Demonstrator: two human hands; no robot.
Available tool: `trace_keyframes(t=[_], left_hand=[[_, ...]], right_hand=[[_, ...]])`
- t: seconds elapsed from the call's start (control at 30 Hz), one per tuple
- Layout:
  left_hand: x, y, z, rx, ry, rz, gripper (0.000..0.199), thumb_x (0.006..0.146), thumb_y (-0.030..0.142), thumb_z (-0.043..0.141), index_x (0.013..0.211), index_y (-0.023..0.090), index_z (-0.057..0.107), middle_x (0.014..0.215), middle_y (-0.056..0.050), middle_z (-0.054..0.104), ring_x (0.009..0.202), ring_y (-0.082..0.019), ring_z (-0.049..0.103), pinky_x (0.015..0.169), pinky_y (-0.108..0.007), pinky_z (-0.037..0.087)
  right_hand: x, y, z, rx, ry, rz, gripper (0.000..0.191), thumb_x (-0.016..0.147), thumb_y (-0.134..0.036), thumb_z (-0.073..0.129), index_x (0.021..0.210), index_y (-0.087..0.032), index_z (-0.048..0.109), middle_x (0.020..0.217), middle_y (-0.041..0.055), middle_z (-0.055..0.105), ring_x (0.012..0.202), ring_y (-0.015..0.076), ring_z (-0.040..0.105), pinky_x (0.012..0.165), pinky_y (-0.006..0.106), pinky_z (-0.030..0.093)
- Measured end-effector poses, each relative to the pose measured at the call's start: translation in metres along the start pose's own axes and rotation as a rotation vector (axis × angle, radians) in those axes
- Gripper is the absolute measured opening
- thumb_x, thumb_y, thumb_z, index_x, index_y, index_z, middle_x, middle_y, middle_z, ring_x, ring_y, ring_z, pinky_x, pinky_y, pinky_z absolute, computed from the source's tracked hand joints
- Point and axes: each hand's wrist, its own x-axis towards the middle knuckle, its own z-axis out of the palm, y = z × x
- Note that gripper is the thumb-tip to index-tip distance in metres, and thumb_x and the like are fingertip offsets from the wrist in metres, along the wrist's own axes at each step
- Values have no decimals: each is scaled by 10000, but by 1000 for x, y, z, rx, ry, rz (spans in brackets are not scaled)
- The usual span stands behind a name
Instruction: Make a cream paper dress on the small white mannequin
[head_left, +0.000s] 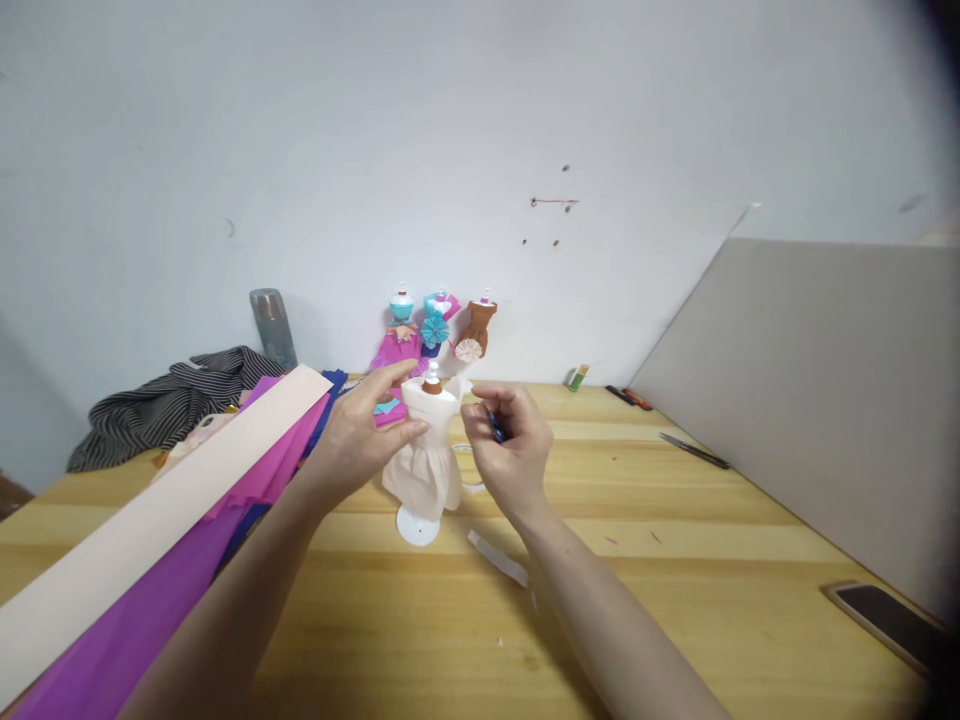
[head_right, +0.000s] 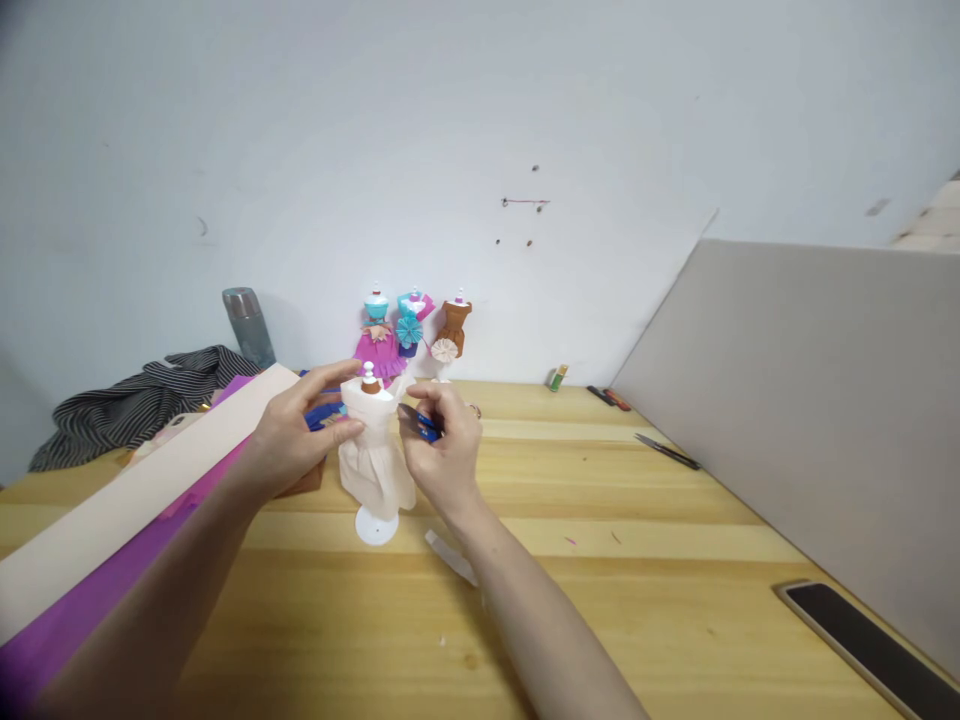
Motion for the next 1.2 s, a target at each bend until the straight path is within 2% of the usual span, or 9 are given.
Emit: trace_keyframes(t=[0.13,0.3,0.43,0.67,0.8,0.97,1.13,1.2], left_hand=[[-1,5,2,-10,-16,-18,566,747,268,702,1282,200,534,1339,-109,571,1216,-279,545,1060,-455,419],[0,6,11,-92,44,-89,723,721,284,731,1378,239,432,1384,-129,519,1272,-309,497,1042,-474,425],[-1,4,20,-184,56,-123,823,708,291,754,1427,244,356,1358,-143,538,1241,-306,524,1035,-483,429],[-3,5,27,-323,65,-161,819,717,240,747,1434,249,350,1254,-125,610,1107,-277,609,965,-446,496],[-3,6,27,-327,51,-195,853,700,226,763,1439,248,338,1255,-121,605,1104,-277,609,939,-440,514],[-3,7,28,-346,50,-185,852,706,230,759,1441,241,330,1289,-125,586,1128,-281,599,960,-436,505],[-4,8,28,-314,68,-178,843,695,239,765,1429,246,352,1318,-122,568,1167,-295,575,1000,-451,476],[-4,7,28,-324,66,-189,837,698,252,761,1428,251,352,1317,-124,567,1169,-295,573,1002,-457,473]], right_hand=[[0,5,0,-69,-56,-173,328,714,-91,562,1013,-225,574,645,-56,512,532,98,489,528,229,405],[1,6,1,-160,-42,-344,338,752,-41,503,1022,-227,585,719,-10,607,576,114,545,523,233,414],[4,3,-1,-185,-30,-431,334,747,-8,483,977,-224,593,678,-8,596,581,128,545,527,243,399],[3,1,-1,-145,-1,-483,274,729,-31,525,919,-225,557,624,-36,526,519,110,478,491,233,349],[2,5,0,-190,-60,-528,255,741,-23,513,897,-221,556,608,-39,525,503,101,460,485,226,337],[3,6,-1,-228,-41,-560,237,774,-23,524,916,-204,585,627,-15,560,530,107,489,500,223,358],[3,0,-2,-222,-43,-524,209,777,-31,497,852,-208,578,604,-19,552,520,112,490,501,230,362],[2,-2,-3,-217,-41,-444,188,777,-52,493,824,-214,576,615,-15,563,528,116,497,516,244,371]])
